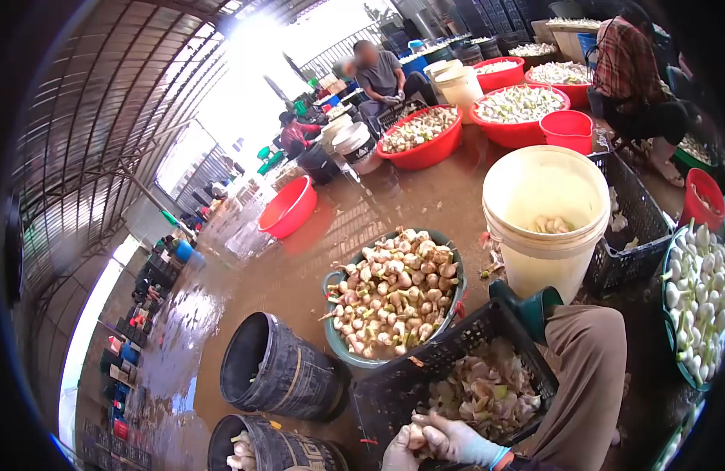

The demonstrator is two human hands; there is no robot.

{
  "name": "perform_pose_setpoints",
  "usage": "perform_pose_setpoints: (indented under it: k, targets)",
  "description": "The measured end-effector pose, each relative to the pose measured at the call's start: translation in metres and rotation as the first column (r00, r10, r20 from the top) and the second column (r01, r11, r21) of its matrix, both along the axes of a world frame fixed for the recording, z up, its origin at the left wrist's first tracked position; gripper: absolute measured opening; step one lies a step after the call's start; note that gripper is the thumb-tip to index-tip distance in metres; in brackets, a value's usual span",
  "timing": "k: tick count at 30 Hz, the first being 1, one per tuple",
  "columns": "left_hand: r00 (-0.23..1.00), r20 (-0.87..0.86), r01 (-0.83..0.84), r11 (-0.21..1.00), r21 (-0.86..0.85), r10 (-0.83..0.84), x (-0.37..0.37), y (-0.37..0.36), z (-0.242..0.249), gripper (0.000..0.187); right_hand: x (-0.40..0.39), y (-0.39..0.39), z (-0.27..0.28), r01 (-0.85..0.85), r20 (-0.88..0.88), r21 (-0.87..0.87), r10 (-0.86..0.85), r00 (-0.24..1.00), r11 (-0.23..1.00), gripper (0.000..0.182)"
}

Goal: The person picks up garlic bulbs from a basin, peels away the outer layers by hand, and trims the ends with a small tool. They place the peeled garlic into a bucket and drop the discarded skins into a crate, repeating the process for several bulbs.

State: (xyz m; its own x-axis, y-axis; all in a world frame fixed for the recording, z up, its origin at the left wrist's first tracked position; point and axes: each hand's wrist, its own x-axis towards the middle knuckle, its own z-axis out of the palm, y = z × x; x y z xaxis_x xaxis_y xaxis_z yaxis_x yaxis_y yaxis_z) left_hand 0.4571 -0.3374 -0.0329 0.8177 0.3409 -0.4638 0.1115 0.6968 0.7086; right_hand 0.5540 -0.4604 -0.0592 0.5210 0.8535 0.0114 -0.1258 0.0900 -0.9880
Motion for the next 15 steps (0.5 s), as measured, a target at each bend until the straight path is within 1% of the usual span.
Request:
perform_pose_setpoints:
  k: [1, 2, 3, 4, 5, 6, 7, 8, 9, 10, 11, 13, 14, 15]
  targets:
    - [1.000, 0.008, 0.003, 1.000, 0.006, -0.003, 0.000, -0.005, 0.005, 0.039, -0.004, 0.004, -0.023, -0.051, 0.032, -0.032, 0.052, 0.998, 0.998, 0.056]
    - [0.995, -0.028, -0.103, 0.988, -0.113, 0.100, -0.001, -0.011, 0.009, 0.040, -0.010, -0.003, -0.013, 0.115, 0.496, -0.148, -0.027, 0.868, 0.982, 0.049]
    - [0.978, -0.076, -0.206, 0.952, -0.227, 0.193, 0.001, -0.014, 0.013, 0.041, -0.012, -0.008, 0.013, 0.107, 0.523, -0.359, 0.105, 0.846, 0.927, 0.041]
    - [0.962, -0.151, -0.254, 0.951, -0.175, 0.229, 0.002, -0.014, 0.014, 0.041, -0.017, -0.013, 0.017, 0.151, 0.554, -0.369, 0.087, 0.828, 0.917, 0.041]
    - [0.977, -0.103, -0.198, 0.974, -0.109, 0.188, -0.004, -0.008, -0.002, 0.040, -0.023, -0.015, 0.015, 0.192, 0.583, -0.380, 0.073, 0.810, 0.905, 0.042]
    - [0.975, -0.104, -0.210, 0.972, -0.110, 0.199, -0.003, -0.009, -0.002, 0.039, -0.025, -0.012, 0.005, 0.202, 0.613, -0.357, 0.066, 0.787, 0.912, 0.053]
    - [0.971, -0.108, -0.223, 0.968, -0.114, 0.211, -0.002, -0.011, -0.003, 0.037, -0.026, -0.010, -0.002, 0.209, 0.612, -0.360, 0.061, 0.788, 0.909, 0.053]
    - [0.972, -0.114, -0.217, 0.969, -0.117, 0.204, -0.002, -0.011, -0.008, 0.037, -0.028, -0.009, -0.007, 0.257, 0.639, -0.317, 0.006, 0.769, 0.913, 0.052]
    - [0.962, -0.140, -0.248, 0.965, -0.081, 0.235, -0.003, -0.010, -0.017, 0.036, -0.030, -0.009, -0.009, 0.301, 0.661, -0.273, -0.049, 0.749, 0.914, 0.052]
    - [0.949, -0.164, -0.278, 0.960, -0.042, 0.268, -0.005, -0.008, -0.025, 0.035, -0.031, -0.010, -0.008, 0.314, 0.654, -0.293, -0.050, 0.755, 0.903, 0.052]
    - [0.949, -0.172, -0.275, 0.960, -0.042, 0.264, -0.008, -0.006, -0.031, 0.035, -0.032, -0.010, -0.010, 0.314, 0.648, -0.298, -0.051, 0.760, 0.901, 0.052]
    - [0.946, -0.175, -0.290, 0.954, -0.081, 0.272, -0.011, -0.003, -0.040, 0.034, -0.032, -0.009, -0.008, 0.367, 0.709, -0.286, -0.062, 0.703, 0.885, 0.039]
    - [0.943, -0.180, -0.297, 0.952, -0.076, 0.280, -0.011, -0.003, -0.043, 0.033, -0.029, -0.009, -0.001, 0.372, 0.709, -0.289, -0.064, 0.703, 0.882, 0.039]
    - [0.945, -0.180, -0.291, 0.953, -0.080, 0.273, -0.011, -0.002, -0.042, 0.033, -0.023, -0.010, 0.018, 0.288, 0.620, -0.419, 0.039, 0.784, 0.861, 0.036]
